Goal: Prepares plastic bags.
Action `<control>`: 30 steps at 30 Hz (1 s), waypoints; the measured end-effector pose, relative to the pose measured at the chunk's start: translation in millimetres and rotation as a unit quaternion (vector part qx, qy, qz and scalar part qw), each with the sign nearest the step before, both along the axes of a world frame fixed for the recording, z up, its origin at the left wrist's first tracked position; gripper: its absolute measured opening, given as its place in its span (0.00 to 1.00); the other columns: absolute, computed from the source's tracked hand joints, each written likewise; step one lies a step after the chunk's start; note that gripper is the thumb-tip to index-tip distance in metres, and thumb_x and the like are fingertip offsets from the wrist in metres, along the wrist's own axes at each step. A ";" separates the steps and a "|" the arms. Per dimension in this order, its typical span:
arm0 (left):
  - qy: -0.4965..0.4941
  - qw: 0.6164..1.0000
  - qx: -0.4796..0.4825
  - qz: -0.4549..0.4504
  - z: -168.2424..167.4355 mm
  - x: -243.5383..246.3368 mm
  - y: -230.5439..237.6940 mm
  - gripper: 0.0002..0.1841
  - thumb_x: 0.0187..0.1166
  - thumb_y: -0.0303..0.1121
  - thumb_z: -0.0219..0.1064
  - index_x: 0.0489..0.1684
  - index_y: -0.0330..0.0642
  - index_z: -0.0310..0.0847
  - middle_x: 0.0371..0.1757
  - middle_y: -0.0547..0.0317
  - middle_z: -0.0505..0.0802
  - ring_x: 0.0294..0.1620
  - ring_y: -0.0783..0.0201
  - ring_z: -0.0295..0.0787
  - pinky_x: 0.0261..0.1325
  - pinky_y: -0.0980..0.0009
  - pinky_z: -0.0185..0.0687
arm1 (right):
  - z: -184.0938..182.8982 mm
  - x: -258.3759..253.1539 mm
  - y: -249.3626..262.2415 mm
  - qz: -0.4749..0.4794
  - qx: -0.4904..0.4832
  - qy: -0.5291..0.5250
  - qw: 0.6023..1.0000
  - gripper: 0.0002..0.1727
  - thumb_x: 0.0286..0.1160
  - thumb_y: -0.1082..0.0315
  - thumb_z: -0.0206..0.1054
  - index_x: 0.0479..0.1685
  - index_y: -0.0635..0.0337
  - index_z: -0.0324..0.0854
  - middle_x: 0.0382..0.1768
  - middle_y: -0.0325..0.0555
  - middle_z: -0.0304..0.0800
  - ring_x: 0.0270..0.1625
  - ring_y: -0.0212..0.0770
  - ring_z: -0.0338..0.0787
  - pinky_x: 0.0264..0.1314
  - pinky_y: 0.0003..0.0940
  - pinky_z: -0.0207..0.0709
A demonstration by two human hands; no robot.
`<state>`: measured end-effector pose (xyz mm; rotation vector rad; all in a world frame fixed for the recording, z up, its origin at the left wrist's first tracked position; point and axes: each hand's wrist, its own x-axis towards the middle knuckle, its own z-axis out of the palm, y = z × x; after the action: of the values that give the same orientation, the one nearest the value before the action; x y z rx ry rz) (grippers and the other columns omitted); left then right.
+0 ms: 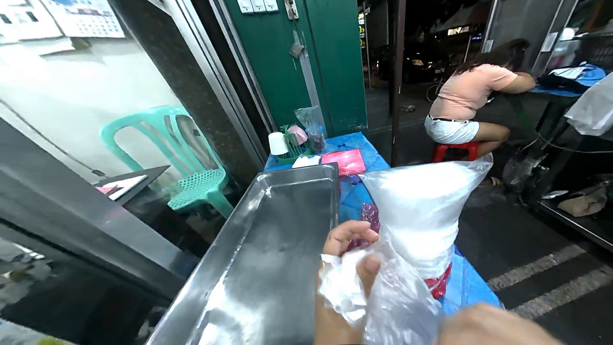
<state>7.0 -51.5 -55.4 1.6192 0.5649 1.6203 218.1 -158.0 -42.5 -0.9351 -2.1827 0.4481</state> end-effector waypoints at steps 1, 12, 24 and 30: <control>-0.005 0.999 -0.005 -0.032 1.1 2.2 -6.8 0.26 0.76 0.54 0.69 0.62 0.45 0.79 0.55 0.69 0.91 0.56 0.76 0.87 0.59 0.78 0.85 | 10.3 -5.1 5.4 -0.049 0.027 0.063 0.996 0.14 0.86 0.66 0.59 0.60 0.64 0.82 0.50 0.57 0.90 0.52 0.45 0.90 0.57 0.42 0.85; -0.002 0.983 -0.098 -0.155 8.8 2.1 -36.3 0.21 0.70 0.20 0.74 0.62 0.32 0.78 0.52 0.58 0.96 0.52 0.67 0.94 0.55 0.71 0.91 | -0.6 -5.1 36.2 -0.136 0.083 0.205 0.966 0.12 0.87 0.56 0.62 0.45 0.54 0.86 0.43 0.34 0.90 0.52 0.25 0.87 0.60 0.27 0.81; 0.019 0.914 -0.060 -0.400 7.3 2.2 -10.6 0.25 0.81 0.58 0.62 0.27 0.47 0.88 0.47 0.74 0.88 0.53 0.83 0.80 0.56 0.84 0.73 | 16.7 14.4 41.1 0.164 -0.133 0.424 0.881 0.18 0.91 0.49 0.52 0.39 0.46 0.82 0.20 0.23 0.80 0.25 0.17 0.81 0.34 0.16 0.79; -0.007 0.946 -0.113 -0.305 54.8 -21.1 49.9 0.19 0.84 0.55 0.60 0.46 0.56 0.92 0.43 0.71 0.96 0.45 0.79 0.92 0.51 0.78 0.88 | 66.0 64.9 89.8 0.102 -0.175 0.341 0.918 0.08 0.78 0.54 0.71 0.40 0.44 0.92 0.26 0.29 0.90 0.27 0.19 0.87 0.30 0.15 0.82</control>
<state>-14.1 -1.7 -0.6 1.4201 0.1950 1.0629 283.0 -68.2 23.5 -0.5939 -1.5750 1.1121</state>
